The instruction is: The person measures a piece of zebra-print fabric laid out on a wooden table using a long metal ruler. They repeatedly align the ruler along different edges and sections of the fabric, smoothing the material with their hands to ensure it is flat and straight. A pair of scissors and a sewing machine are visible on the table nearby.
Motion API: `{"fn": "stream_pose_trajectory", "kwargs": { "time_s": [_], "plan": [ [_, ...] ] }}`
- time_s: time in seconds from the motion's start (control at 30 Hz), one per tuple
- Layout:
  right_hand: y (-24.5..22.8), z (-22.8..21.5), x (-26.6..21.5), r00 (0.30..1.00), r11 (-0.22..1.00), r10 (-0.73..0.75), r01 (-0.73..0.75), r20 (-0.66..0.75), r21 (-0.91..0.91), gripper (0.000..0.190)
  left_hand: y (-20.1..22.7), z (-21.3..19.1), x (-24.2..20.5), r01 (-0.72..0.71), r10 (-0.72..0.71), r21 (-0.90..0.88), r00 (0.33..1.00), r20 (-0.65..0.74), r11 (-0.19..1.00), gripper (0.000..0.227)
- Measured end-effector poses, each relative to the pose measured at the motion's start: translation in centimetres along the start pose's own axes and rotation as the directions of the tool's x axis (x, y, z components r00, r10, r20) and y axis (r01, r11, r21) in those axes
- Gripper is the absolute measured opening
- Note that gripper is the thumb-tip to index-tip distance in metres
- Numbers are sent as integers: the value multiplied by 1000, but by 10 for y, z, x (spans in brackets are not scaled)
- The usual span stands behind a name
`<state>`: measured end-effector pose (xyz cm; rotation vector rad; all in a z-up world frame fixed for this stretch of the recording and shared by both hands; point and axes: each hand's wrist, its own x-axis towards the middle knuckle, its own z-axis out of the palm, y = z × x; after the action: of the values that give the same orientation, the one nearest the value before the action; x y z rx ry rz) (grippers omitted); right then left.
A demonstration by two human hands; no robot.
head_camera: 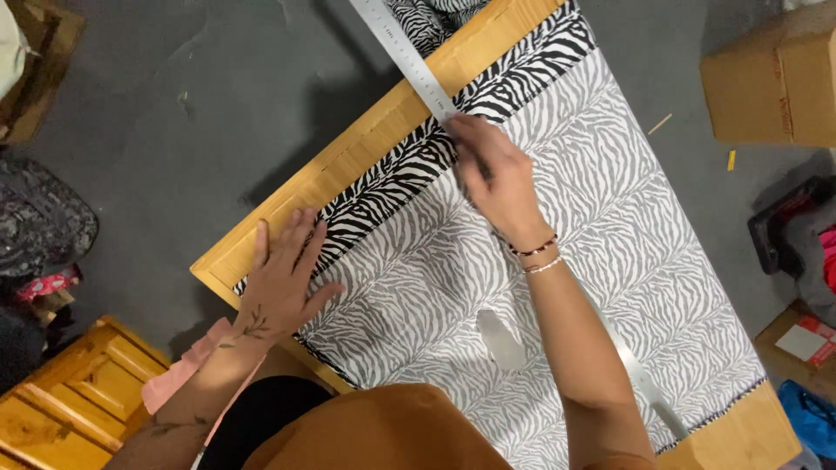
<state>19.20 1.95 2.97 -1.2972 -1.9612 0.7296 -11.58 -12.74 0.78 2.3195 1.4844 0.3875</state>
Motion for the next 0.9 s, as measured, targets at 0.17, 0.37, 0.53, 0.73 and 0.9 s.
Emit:
{"fn": "stream_pose_trajectory", "kwargs": {
  "time_s": [0.17,0.37,0.53,0.73,0.9],
  "plan": [
    [27,-29,-9,993,994,35,-46,-111,-100,26,28,2,62,-6,-15,-200,995,-100,980,63],
    [15,-43,-34,982,983,29,-61,-185,-171,19,56,44,155,-262,213,-191,947,-241,946,51],
    [7,-62,-107,923,946,130,-225,-362,-235,17,70,61,170,-336,296,-108,914,-276,936,49],
    [4,-56,-211,774,848,279,-477,-569,-232,19,65,72,165,-277,251,-50,923,-291,960,62],
    [-9,-45,-242,683,801,359,-575,-636,-165,19,63,72,166,-294,271,-31,914,-303,955,61]
  ]
}}
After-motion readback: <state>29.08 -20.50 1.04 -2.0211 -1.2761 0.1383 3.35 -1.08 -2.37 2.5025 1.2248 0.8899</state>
